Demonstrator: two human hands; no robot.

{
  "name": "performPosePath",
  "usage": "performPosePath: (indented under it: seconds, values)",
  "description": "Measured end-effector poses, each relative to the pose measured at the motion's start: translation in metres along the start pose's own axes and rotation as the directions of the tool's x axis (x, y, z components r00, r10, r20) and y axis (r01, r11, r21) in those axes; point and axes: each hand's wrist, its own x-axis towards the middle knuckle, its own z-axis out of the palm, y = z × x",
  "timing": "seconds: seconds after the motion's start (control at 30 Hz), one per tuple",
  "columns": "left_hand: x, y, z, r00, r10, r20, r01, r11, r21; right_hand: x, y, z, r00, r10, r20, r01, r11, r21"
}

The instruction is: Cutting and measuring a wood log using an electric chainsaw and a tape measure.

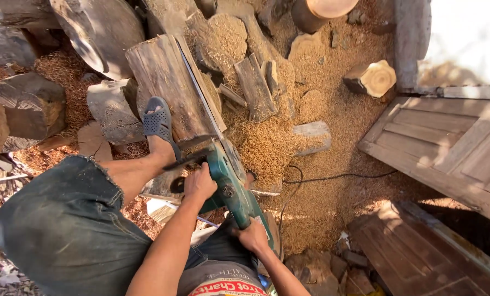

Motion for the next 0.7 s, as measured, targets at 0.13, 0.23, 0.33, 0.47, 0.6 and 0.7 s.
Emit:
performPosePath:
  seconds: [0.13,0.23,0.33,0.47,0.6,0.7]
  values:
    - [0.001,0.017,-0.034,0.997,0.008,-0.083,-0.004,0.999,0.052,0.012,-0.022,-0.012,0.998,0.047,0.049,-0.049,0.998,0.028]
    - [0.001,0.022,-0.040,1.000,-0.021,-0.015,0.022,0.998,0.051,0.016,-0.015,-0.007,0.997,0.046,0.056,-0.049,0.997,0.057]
    - [0.004,0.022,-0.044,0.998,-0.048,0.027,0.047,0.998,0.048,0.018,-0.016,-0.007,0.999,0.027,0.032,-0.029,0.998,0.051]
    - [0.005,0.023,-0.045,0.997,-0.069,0.036,0.067,0.996,0.052,0.012,-0.029,-0.014,0.998,0.040,0.050,-0.041,0.999,0.027]
    - [0.005,0.025,-0.050,0.995,-0.084,0.053,0.081,0.995,0.054,0.011,-0.034,-0.015,0.994,0.094,0.056,-0.097,0.994,0.058]
    - [0.006,0.026,-0.050,0.996,-0.076,0.041,0.073,0.996,0.057,0.011,-0.034,-0.018,0.990,0.132,0.053,-0.134,0.990,0.051]
